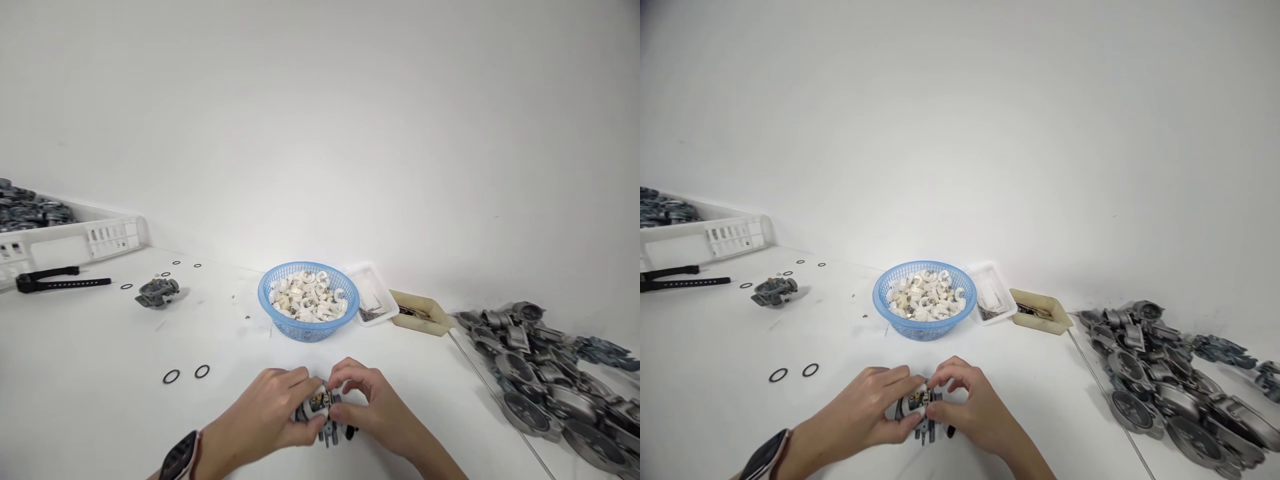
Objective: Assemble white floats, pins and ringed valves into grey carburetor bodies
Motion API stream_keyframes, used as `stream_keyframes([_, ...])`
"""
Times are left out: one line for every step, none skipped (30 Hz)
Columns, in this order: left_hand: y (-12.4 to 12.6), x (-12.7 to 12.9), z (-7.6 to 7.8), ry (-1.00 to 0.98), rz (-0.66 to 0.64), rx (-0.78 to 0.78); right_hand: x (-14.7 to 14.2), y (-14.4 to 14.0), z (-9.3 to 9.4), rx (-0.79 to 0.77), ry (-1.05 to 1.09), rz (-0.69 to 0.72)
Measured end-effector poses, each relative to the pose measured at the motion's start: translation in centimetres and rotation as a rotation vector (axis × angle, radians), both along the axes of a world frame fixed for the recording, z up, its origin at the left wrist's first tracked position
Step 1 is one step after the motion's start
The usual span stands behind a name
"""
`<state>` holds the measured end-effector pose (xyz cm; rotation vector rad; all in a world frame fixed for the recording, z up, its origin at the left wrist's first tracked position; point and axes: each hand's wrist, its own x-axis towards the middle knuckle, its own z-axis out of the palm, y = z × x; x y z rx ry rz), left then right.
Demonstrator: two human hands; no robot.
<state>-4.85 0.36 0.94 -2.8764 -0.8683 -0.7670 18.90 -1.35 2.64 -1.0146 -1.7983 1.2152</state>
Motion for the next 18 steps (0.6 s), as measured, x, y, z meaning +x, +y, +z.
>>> stream_keyframes([0.0, 0.0, 0.1, 0.005, -0.002, -0.001, 0.1, -0.1, 0.1, 0.005, -0.007, 0.000])
stream_keyframes([-0.1, -0.1, 0.2, 0.009, -0.006, 0.000, 0.2, -0.2, 0.2, 0.009, -0.016, -0.001])
stream_keyframes([-0.1, -0.1, 0.4, 0.011, -0.012, 0.005, 0.3, -0.3, 0.3, 0.012, -0.026, -0.001])
stream_keyframes([-0.1, -0.3, 0.6, 0.007, -0.017, 0.013, 0.3, -0.5, 0.3, 0.014, -0.038, -0.003])
stream_keyframes([-0.1, -0.5, 0.9, -0.009, -0.021, 0.026, 0.3, -0.7, 0.4, 0.019, -0.053, -0.007])
stream_keyframes([-0.1, -0.8, 1.1, -0.043, -0.025, 0.046, 0.2, -1.0, 0.5, 0.026, -0.072, -0.012])
stream_keyframes([0.0, -1.1, 1.3, -0.096, -0.030, 0.071, 0.0, -1.2, 0.4, 0.035, -0.095, -0.019])
stream_keyframes([0.1, -1.4, 1.5, -0.167, -0.033, 0.104, -0.4, -1.4, 0.4, 0.055, -0.124, -0.031])
stream_keyframes([0.2, -1.7, 1.5, -0.262, -0.020, 0.147, -0.8, -1.5, 0.2, 0.088, -0.155, -0.046])
stream_keyframes([0.3, -2.1, 1.6, -0.370, 0.012, 0.196, -1.3, -1.5, 0.0, 0.136, -0.186, -0.061])
stream_keyframes([0.5, -2.6, 1.6, -0.473, 0.060, 0.248, -1.7, -1.5, -0.3, 0.194, -0.219, -0.070])
stream_keyframes([0.7, -3.2, 1.7, -0.561, 0.127, 0.298, -2.0, -1.4, -0.7, 0.257, -0.254, -0.080])
stream_keyframes([1.0, -4.1, 1.9, -0.622, 0.203, 0.344, -1.9, -1.4, -1.1, 0.324, -0.287, -0.101])
stream_keyframes([1.5, -5.3, 2.3, -0.658, 0.286, 0.383, -1.4, -1.4, -1.5, 0.381, -0.326, -0.123])
stream_keyframes([2.0, -6.9, 3.0, -0.670, 0.371, 0.413, -0.4, -1.5, -1.9, 0.429, -0.363, -0.187])
stream_keyframes([2.7, -8.9, 3.9, -0.672, 0.468, 0.435, 1.1, -1.8, -2.3, 0.455, -0.381, -0.284])
stream_keyframes([3.4, -11.3, 5.1, -0.682, 0.584, 0.450, 3.2, -2.2, -2.8, 0.461, -0.392, -0.344])
stream_keyframes([4.1, -14.0, 6.4, -0.700, 0.718, 0.457, 5.6, -2.7, -3.2, 0.455, -0.408, -0.408])
